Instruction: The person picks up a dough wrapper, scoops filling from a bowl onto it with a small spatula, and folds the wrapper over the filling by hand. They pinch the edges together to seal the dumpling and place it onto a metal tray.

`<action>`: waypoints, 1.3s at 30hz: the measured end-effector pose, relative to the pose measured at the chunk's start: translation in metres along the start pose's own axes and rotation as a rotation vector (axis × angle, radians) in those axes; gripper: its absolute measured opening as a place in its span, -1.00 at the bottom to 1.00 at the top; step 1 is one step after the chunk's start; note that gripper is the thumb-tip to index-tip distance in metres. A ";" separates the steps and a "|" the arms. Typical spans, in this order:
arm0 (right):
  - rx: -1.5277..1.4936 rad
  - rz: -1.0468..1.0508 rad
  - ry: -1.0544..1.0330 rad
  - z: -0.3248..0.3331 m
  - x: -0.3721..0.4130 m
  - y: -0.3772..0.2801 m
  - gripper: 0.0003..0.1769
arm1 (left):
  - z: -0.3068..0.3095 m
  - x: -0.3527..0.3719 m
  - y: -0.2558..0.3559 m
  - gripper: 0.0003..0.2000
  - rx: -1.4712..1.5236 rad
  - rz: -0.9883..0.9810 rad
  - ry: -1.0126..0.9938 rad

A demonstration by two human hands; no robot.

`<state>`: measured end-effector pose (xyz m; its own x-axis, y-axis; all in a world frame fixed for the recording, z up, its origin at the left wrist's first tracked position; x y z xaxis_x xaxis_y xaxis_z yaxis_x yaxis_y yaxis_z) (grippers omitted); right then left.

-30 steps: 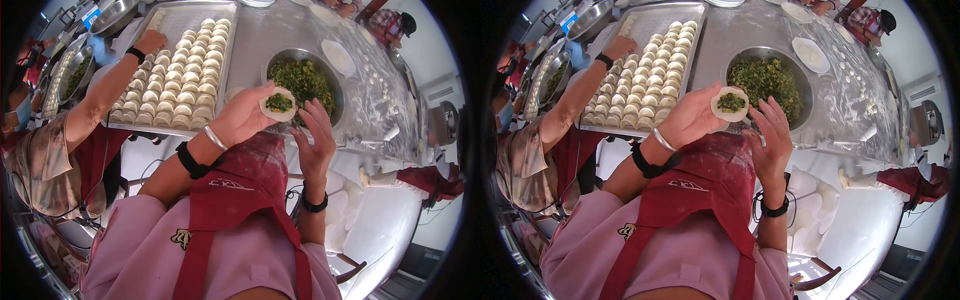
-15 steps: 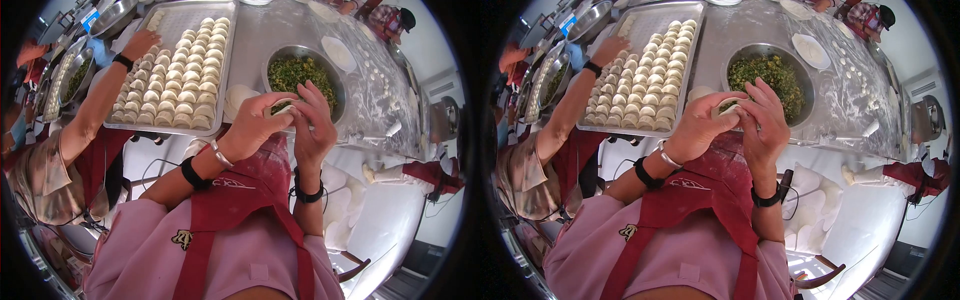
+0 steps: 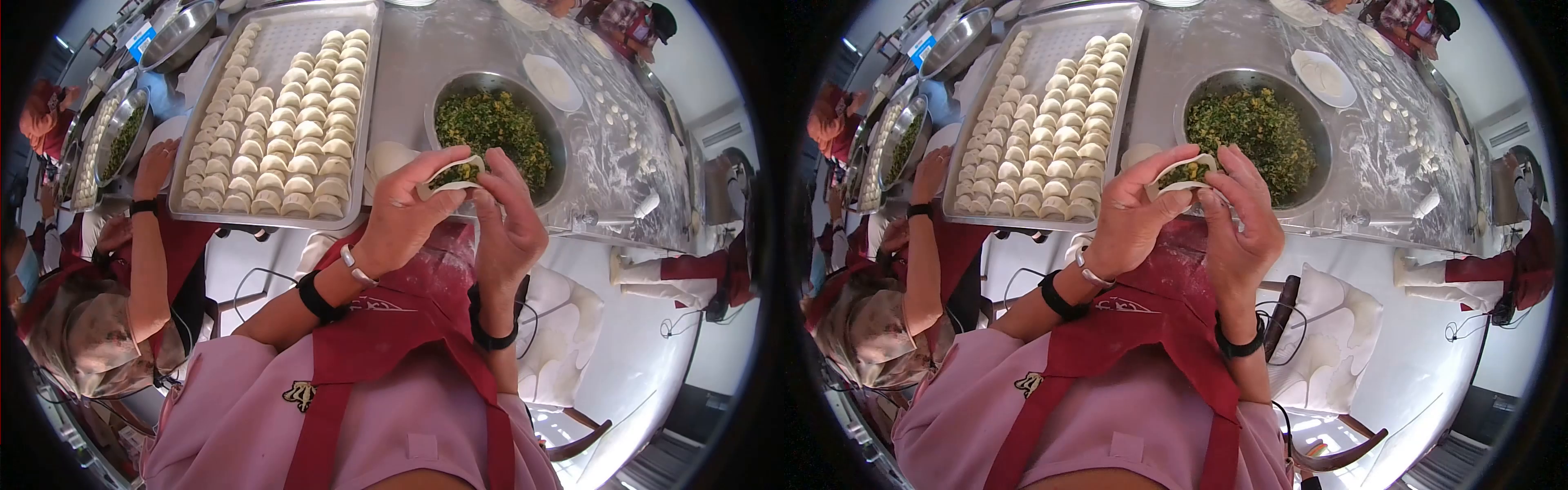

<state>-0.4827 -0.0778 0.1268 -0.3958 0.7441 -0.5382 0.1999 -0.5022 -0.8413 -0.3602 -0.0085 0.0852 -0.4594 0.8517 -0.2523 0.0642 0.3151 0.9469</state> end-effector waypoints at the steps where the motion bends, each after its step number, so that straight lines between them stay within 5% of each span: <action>1: 0.030 0.034 -0.024 -0.003 0.000 -0.002 -0.73 | 0.001 0.000 0.000 -0.54 -0.053 -0.009 0.000; 26: -0.029 -0.022 -0.149 -0.017 -0.010 0.007 -0.81 | -0.005 0.004 -0.009 -0.57 0.108 0.161 -0.048; 32: -0.453 -0.279 0.054 -0.013 -0.016 0.032 -0.68 | -0.001 -0.005 -0.016 -0.57 0.156 0.191 -0.030; 39: -0.364 -0.274 0.141 -0.003 0.000 0.027 -0.57 | -0.001 -0.009 -0.005 -0.58 0.326 0.097 0.076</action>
<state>-0.4742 -0.0904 0.1038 -0.3571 0.8928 -0.2746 0.4164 -0.1110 -0.9024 -0.3577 -0.0179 0.0833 -0.5016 0.8542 -0.1370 0.3843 0.3619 0.8493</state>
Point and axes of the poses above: each hand's wrist, its own x-axis away from the middle knuckle, its own z-axis out of the back of the hand, y = z × x, the point moved 10 cm from there along -x, towards the middle knuckle, and after that the axes turned 9 degrees about -x, right-handed, at the moved point
